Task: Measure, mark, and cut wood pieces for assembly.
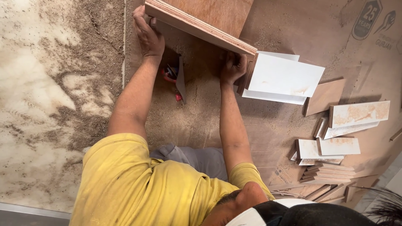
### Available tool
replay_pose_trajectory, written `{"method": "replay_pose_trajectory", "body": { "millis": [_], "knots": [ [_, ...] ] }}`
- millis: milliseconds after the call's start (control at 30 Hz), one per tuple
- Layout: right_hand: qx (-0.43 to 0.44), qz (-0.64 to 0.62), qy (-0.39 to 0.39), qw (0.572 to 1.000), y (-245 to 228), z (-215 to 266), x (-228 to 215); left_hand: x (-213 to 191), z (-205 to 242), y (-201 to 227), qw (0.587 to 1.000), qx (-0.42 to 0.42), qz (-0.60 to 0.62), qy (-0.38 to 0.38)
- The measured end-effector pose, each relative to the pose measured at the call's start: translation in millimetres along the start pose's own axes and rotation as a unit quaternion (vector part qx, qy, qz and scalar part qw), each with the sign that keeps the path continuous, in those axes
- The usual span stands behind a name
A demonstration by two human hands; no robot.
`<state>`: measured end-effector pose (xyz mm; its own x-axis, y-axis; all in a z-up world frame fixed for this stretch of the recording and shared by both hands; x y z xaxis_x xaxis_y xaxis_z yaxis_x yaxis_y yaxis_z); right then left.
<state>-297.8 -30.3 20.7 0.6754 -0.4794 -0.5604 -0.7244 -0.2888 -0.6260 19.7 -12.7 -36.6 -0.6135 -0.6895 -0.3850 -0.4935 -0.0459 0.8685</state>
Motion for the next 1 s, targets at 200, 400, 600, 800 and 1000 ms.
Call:
{"method": "replay_pose_trajectory", "body": {
  "millis": [200, 400, 600, 800, 1000],
  "knots": [
    [0.005, 0.025, 0.014, 1.0, 13, 6, 4, -2, 2, 0, 0.999, -0.005, 0.042, -0.02],
    [0.011, 0.014, 0.016, 1.0, 14, 6, 3, -7, -1, 8, 1.0, 0.03, 0.0, -0.009],
    [0.004, 0.006, 0.023, 1.0, 18, 8, 3, -4, 1, 4, 1.0, 0.026, -0.009, -0.012],
    [0.014, -0.018, 0.017, 1.0, 7, 3, 2, 2, 1, -1, 0.999, 0.035, 0.005, 0.014],
    [0.011, -0.03, 0.025, 0.999, 20, 8, 5, -4, -3, 11, 0.999, 0.047, -0.007, 0.008]
  ]
}}
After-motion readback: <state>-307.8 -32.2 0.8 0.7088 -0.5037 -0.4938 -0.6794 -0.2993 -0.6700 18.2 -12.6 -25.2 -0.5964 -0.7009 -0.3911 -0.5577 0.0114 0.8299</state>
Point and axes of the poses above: each hand's wrist, its own z-axis away from the middle knuckle, its own x-axis out of the palm, y = z × x, the point moved 2 cm from there along -z, towards the middle knuckle, and after that the axes turned 6 degrees about z, right-handed, at the moved point
